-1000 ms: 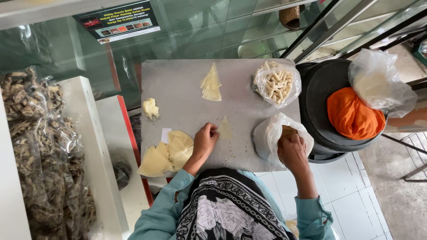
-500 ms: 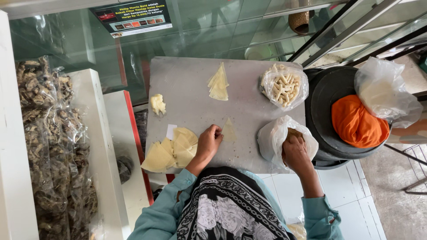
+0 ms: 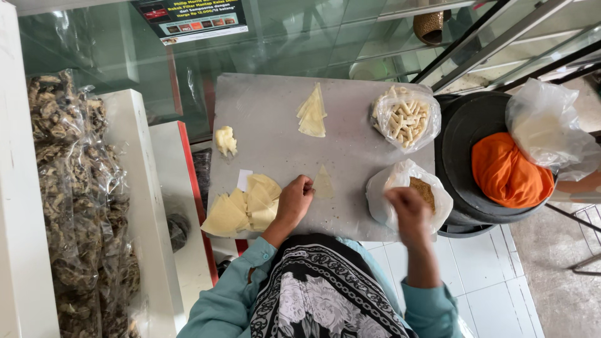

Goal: The person places a brown filling into triangular pastry sheets and folds them by hand, then repeats the process with additional sheets and filling.

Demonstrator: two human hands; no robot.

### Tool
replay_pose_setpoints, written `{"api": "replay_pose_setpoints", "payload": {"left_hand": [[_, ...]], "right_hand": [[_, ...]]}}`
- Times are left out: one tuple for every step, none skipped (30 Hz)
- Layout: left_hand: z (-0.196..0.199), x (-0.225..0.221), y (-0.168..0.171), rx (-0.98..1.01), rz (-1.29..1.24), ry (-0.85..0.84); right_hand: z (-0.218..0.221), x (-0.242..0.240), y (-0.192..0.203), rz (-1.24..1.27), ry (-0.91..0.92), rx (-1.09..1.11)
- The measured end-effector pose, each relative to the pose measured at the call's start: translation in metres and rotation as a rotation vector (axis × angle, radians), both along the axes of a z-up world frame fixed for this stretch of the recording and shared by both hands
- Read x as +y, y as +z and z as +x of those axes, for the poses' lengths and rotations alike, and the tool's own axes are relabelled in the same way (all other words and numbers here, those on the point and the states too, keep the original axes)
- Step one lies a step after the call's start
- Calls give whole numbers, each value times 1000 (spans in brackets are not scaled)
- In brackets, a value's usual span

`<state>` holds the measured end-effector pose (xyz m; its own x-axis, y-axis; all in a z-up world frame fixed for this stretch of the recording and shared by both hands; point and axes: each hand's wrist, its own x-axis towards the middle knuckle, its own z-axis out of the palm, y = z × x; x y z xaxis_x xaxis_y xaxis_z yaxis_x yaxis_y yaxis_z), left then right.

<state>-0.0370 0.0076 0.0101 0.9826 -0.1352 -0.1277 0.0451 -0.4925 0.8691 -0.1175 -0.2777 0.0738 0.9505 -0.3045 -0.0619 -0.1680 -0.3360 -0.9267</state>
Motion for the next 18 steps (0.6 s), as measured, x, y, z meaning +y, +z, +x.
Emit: {"api": "replay_pose_setpoints", "payload": {"left_hand": [[-1, 1, 1, 11, -16, -4], [-1, 2, 1, 20, -31, -7], [-1, 4, 1, 30, -47, -9], [-2, 4, 1, -6, -39, -14], [-3, 4, 1, -41, -32, -18], [-4, 5, 0, -78, -24, -17], [-3, 4, -2, -107, -18, -12], [-3, 2, -3, -134, -12, -3], [-3, 2, -5, -160, -6, 6], [-4, 2, -6, -165, -11, 9], [-5, 2, -7, -171, -16, 13], [-6, 2, -8, -176, -21, 16], [-7, 2, -8, -175, -30, 17], [-7, 4, -8, -176, -39, 17], [-7, 5, -9, -177, -47, 16], [-7, 5, -8, -179, -50, 17], [-8, 5, -7, -181, -53, 18], [-7, 5, -6, -185, -55, 16]], "right_hand": [[5, 22, -3, -159, 46, 88], [14, 43, -10, -74, 34, 399], [25, 62, -19, -177, 155, 155], [37, 79, -31, -277, 279, -91], [47, 92, -42, -303, 280, -120], [54, 102, -53, -330, 285, -152], [58, 109, -60, -395, 310, -236], [60, 113, -66, -459, 339, -320], [62, 117, -70, -522, 368, -403], [61, 117, -72, -557, 397, -408], [60, 117, -71, -592, 425, -414], [59, 116, -70, -626, 453, -419], [58, 116, -68, -649, 453, -419], [57, 116, -66, -672, 451, -419], [55, 117, -64, -696, 448, -420], [56, 118, -62, -683, 436, -420], [56, 119, -60, -670, 424, -419], [57, 120, -59, -657, 408, -419]]}}
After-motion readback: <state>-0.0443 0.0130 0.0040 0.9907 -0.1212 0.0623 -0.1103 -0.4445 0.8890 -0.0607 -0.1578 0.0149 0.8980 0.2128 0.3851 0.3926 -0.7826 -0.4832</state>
